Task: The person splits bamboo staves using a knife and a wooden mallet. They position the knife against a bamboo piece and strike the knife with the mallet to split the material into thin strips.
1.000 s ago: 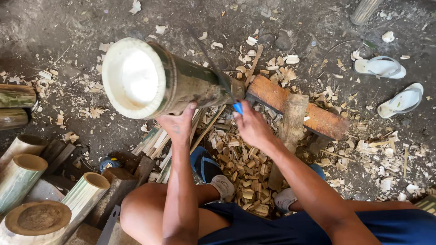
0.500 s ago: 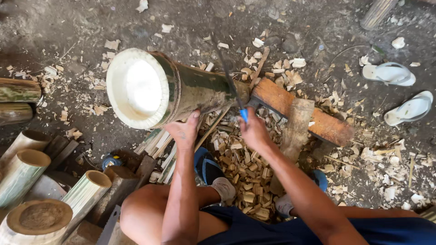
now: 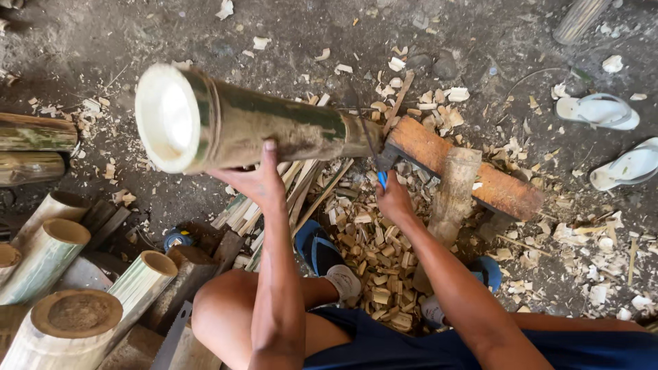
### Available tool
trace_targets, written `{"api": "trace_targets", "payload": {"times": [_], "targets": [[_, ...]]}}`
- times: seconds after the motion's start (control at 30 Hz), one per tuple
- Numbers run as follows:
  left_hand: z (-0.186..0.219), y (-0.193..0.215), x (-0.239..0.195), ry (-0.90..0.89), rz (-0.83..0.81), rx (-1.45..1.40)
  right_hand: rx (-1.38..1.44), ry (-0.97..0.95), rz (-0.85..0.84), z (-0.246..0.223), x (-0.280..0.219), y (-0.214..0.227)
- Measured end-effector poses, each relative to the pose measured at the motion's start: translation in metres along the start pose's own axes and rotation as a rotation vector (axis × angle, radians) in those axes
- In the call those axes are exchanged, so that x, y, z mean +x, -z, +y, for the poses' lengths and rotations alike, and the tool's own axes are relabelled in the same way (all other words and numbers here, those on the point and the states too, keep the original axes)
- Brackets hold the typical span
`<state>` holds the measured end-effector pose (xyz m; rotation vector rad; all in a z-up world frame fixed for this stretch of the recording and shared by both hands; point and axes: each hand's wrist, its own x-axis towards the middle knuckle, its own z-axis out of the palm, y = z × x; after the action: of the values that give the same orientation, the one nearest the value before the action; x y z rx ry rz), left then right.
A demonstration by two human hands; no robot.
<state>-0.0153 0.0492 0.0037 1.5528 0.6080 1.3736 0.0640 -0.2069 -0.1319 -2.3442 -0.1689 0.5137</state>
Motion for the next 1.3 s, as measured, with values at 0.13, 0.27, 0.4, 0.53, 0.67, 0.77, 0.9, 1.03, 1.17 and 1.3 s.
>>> {"api": "trace_targets", "payload": {"times": [0.13, 0.27, 0.4, 0.53, 0.67, 0.77, 0.9, 1.03, 1.17, 1.3], "targets": [[-0.015, 0.003, 0.016, -0.13, -0.172, -0.053, 0.056, -0.025, -0.004, -0.018, -0.011, 0.008], [0.0, -0.004, -0.004, -0.071, -0.321, -0.064, 0.144, 0.017, -0.018, -0.042, -0.019, 0.059], [0.03, -0.031, -0.049, 0.107, -0.41, -0.207, -0.186, 0.034, -0.037, -0.107, -0.016, 0.113], [0.033, -0.055, -0.067, 0.163, -0.478, -0.138, -0.384, 0.05, -0.126, -0.165, -0.007, 0.141], [0.032, -0.035, -0.011, 0.209, -0.677, -0.091, -0.196, -0.073, -0.225, -0.164, -0.021, 0.134], [0.025, -0.016, 0.044, 0.297, -1.092, -0.15, 0.004, 0.035, -0.178, -0.135, -0.041, 0.11], [0.015, -0.014, 0.017, 0.298, -0.887, 0.143, -0.034, -0.023, -0.121, -0.106, -0.055, 0.082], [0.001, -0.026, -0.044, -0.074, -0.36, -0.144, 0.003, 0.077, -0.045, -0.096, -0.063, 0.08], [-0.009, -0.008, -0.05, 0.506, -0.5, -0.106, 0.116, 0.097, -0.154, -0.096, -0.078, 0.06], [-0.015, -0.002, -0.05, 0.176, -0.421, -0.335, 0.109, 0.573, 0.081, -0.092, -0.064, 0.032]]}}
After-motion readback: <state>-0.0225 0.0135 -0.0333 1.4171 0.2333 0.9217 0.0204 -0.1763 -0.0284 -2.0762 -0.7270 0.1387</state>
